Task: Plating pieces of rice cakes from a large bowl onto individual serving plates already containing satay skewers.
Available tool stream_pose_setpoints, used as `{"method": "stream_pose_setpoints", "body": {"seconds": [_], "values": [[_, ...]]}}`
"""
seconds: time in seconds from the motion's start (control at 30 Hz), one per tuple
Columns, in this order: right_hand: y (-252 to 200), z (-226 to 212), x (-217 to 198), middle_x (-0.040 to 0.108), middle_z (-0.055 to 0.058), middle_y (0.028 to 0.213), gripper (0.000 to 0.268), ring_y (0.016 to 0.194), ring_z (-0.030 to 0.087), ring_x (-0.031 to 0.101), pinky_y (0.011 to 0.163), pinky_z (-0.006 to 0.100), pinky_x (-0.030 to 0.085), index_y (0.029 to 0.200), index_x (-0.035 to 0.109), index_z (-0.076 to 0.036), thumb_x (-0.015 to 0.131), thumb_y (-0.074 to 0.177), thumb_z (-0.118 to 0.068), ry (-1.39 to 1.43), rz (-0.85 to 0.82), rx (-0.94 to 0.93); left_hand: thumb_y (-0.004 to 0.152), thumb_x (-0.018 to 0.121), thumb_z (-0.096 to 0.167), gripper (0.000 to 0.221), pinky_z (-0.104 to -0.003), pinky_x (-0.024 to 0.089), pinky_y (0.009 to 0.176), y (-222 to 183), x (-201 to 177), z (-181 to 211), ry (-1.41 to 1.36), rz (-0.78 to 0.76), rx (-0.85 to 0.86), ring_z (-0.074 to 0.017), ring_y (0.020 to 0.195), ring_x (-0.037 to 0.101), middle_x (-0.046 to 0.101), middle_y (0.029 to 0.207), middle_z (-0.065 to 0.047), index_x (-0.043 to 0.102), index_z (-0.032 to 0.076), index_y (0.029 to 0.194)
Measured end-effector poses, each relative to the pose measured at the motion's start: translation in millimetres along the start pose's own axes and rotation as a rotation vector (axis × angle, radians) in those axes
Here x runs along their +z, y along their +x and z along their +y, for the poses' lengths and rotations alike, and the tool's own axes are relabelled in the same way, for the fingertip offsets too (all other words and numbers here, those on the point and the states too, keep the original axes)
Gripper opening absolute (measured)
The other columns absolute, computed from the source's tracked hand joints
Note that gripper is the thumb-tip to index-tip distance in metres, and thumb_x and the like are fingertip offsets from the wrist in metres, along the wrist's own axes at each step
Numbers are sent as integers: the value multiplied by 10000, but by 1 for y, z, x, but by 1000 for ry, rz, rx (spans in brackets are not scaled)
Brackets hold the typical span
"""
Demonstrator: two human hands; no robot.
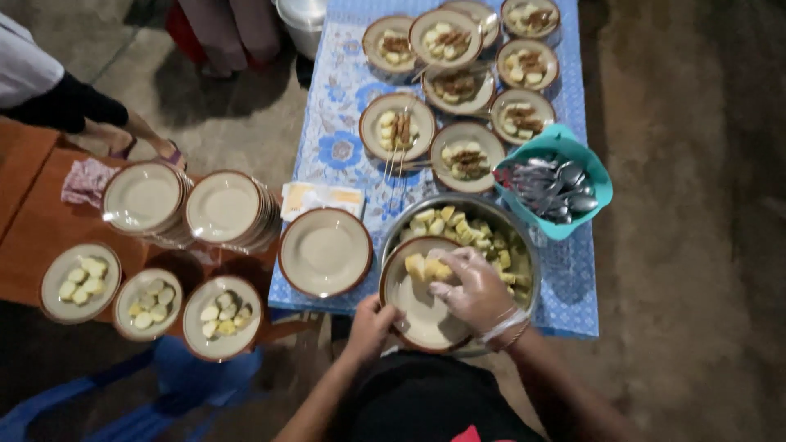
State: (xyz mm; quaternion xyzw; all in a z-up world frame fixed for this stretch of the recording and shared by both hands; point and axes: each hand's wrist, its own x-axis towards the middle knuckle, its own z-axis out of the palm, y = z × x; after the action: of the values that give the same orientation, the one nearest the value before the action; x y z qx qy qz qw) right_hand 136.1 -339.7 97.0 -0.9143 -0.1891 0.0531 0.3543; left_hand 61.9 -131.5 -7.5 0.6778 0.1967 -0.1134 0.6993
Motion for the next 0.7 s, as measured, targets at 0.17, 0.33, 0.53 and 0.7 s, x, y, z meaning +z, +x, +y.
{"method": "stream_pose_setpoints", "body": {"seconds": [0.17, 0.33, 0.53, 0.7], "values": [[-14, 4, 2, 780, 73, 999, 469, 975, 303, 749, 850, 417, 605, 1100, 773, -202, 921, 668, -309, 76, 112, 17, 739, 680, -20, 58, -426, 562, 386, 4, 1, 4, -438, -64, -170, -345, 454, 677, 610, 541, -265, 642, -40, 778], [-17, 11, 22, 799, -7, 839, 308, 852, 241, 781, 756, 365, 622, 961, 783, -296, 917, 686, -340, 173, 142, 151, 723, 678, -32, 36, -390, 567, 400, 2, 1, 14, -428, -71, -153, -306, 460, 681, 632, 542, -248, 652, -22, 746], [-19, 0, 29, 639, 38, 951, 231, 911, 306, 689, 796, 401, 592, 993, 723, -231, 802, 775, -223, -145, 140, -201, 730, 677, -35, 42, -418, 580, 394, -4, -2, 33, -466, -67, -196, -313, 446, 663, 617, 539, -262, 650, -41, 761], [-26, 9, 41, 645, 40, 981, 258, 949, 290, 678, 840, 364, 584, 1119, 665, -219, 725, 869, -244, -102, 90, -228, 744, 665, -67, 67, -434, 578, 398, -2, -3, 34, -539, -42, -214, -337, 453, 666, 618, 564, -267, 630, -46, 798]]}}
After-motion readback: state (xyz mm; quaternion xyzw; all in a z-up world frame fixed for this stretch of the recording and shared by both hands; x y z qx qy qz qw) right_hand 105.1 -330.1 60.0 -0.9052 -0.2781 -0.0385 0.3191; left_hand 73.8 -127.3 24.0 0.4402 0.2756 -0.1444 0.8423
